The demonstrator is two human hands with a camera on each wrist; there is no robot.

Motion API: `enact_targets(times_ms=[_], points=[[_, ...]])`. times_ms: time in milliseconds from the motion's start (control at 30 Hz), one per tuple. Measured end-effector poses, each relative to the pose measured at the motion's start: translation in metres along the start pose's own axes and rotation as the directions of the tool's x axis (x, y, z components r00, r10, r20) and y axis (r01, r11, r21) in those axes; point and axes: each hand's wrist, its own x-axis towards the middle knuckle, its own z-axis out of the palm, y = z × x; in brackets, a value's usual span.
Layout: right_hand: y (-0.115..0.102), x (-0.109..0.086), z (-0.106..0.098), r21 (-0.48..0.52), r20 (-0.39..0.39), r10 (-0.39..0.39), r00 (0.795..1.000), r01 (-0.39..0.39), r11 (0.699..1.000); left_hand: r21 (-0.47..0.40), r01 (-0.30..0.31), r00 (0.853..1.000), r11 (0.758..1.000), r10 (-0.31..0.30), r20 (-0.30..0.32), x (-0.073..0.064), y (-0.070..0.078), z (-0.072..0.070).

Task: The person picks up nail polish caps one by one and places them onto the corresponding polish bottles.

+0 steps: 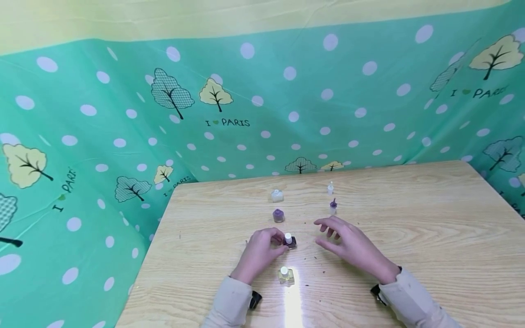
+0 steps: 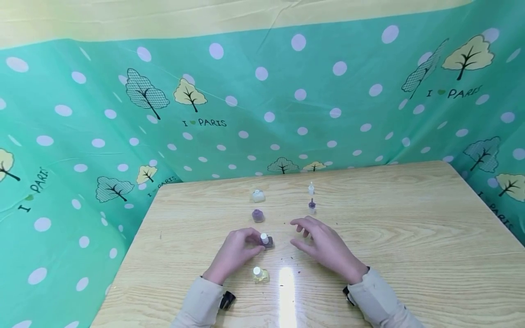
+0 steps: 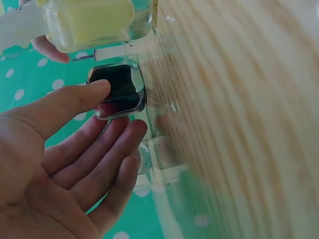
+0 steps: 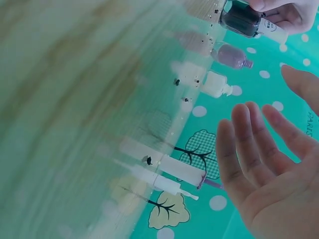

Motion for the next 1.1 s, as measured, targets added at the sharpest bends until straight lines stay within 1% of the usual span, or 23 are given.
enact_targets(times_ms=[100,200,333,467,567,700,800,933,1100], points=[[0.001,0.000,-0.001,-0.012,-0.004,0.010,1.000,-0.010,1.000,0.033,0.009,1.000,0.999,-0.009,-0.005,0.001,0.000,0.001],[0.002,0.000,-0.003,-0.041,-0.013,0.021,1.000,-0.022,0.999,0.085,0.017,1.000,0.996,-0.016,-0.010,0.000,0.000,0.000],[0.006,0.000,-0.005,-0.068,-0.032,0.020,0.999,-0.022,0.997,0.132,0.033,0.999,0.991,-0.031,-0.017,-0.001,-0.004,-0.002],[0.010,-0.001,-0.008,-0.087,-0.049,0.027,0.998,-0.031,0.996,0.125,0.052,0.998,0.991,-0.046,-0.051,-0.002,-0.009,-0.005],[0.014,-0.001,-0.012,-0.115,-0.065,0.052,0.997,-0.059,0.992,0.123,0.047,0.993,0.991,-0.033,-0.114,-0.001,-0.010,-0.007],[0.019,-0.001,-0.017,-0.139,-0.090,0.089,0.992,-0.101,0.985,0.115,0.036,0.979,0.993,-0.012,-0.201,0.001,-0.010,-0.010],[0.023,0.000,-0.021,-0.136,-0.108,0.112,0.988,-0.126,0.983,0.103,0.040,0.970,0.994,-0.014,-0.244,0.003,-0.011,-0.011],[0.027,0.002,-0.025,-0.131,-0.135,0.130,0.982,-0.147,0.980,0.099,0.048,0.962,0.994,-0.020,-0.272,0.007,-0.014,-0.012],[0.032,0.005,-0.029,-0.125,-0.152,0.135,0.979,-0.154,0.980,0.095,0.054,0.960,0.994,-0.026,-0.280,0.013,-0.018,-0.014]])
